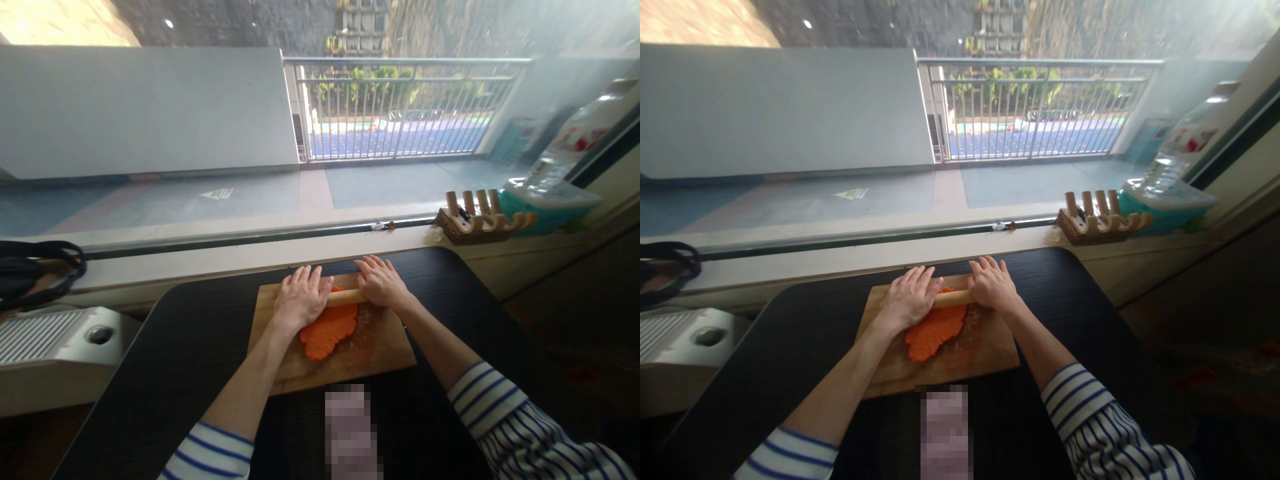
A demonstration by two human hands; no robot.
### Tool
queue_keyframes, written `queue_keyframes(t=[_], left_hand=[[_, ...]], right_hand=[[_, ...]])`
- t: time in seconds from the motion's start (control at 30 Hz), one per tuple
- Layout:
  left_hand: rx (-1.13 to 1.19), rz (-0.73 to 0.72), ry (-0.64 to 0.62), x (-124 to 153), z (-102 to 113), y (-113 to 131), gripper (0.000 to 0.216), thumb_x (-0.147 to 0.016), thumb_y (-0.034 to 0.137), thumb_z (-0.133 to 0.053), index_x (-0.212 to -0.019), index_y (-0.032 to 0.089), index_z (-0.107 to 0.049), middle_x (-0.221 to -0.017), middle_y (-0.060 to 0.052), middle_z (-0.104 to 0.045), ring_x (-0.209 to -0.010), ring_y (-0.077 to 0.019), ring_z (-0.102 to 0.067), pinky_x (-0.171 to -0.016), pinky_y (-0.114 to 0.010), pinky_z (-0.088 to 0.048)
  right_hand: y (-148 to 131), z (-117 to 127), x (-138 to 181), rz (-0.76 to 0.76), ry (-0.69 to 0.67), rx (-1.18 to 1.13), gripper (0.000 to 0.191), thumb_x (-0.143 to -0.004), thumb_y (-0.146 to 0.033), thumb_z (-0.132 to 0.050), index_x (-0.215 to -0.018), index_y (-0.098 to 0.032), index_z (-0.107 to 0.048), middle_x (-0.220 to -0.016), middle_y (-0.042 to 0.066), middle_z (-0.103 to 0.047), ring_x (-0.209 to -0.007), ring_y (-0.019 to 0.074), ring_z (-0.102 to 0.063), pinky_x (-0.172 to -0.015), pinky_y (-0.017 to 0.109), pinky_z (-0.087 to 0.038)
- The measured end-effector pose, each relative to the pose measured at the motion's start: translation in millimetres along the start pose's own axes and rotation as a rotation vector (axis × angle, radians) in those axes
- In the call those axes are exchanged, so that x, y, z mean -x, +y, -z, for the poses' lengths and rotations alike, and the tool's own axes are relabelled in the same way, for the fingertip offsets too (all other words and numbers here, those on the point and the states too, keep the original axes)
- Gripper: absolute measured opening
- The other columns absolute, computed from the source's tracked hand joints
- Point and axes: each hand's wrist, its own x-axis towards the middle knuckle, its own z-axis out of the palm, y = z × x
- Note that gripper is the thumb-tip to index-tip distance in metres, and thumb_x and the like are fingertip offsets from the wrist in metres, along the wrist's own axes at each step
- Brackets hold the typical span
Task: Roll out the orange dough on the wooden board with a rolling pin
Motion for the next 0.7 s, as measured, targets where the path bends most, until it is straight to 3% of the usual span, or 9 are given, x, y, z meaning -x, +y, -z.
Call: queue_keyframes(t=[0.23, 0.43, 0.7], left_hand=[[-0.006, -0.052, 0.043, 25, 0, 6, 0.057, -0.095, 0.048, -0.024, -0.132, 0.015, -0.05, -0.137, -0.014, -0.051, -0.129, -0.0283, -0.044, -0.108, -0.047, -0.029], [-0.004, -0.085, 0.009, 49, 5, 9, 0.058, -0.095, 0.049, -0.024, -0.136, 0.016, -0.047, -0.148, -0.014, -0.036, -0.138, -0.0288, -0.03, -0.112, -0.05, -0.022], [-0.03, -0.055, 0.032, 41, 3, 10, 0.058, -0.095, 0.048, -0.024, -0.138, 0.015, -0.045, -0.147, -0.015, -0.038, -0.138, -0.0275, -0.031, -0.112, -0.048, -0.022]], right_hand=[[-9, -9, 50, 0.04, 0.193, 0.069, 0.046, -0.093, -0.027, -0.03, -0.134, -0.014, -0.047, -0.144, 0.014, -0.043, -0.135, 0.0269, -0.033, -0.111, 0.052, -0.019], [-19, -15, 84, 0.049, 0.286, 0.061, 0.044, -0.096, -0.03, -0.028, -0.131, -0.013, -0.049, -0.143, 0.015, -0.043, -0.136, 0.0256, -0.033, -0.113, 0.05, -0.014], [-15, -12, 65, 0.024, 0.242, 0.075, 0.043, -0.093, -0.028, -0.031, -0.13, -0.015, -0.05, -0.14, 0.013, -0.048, -0.132, 0.0253, -0.038, -0.111, 0.049, -0.019]])
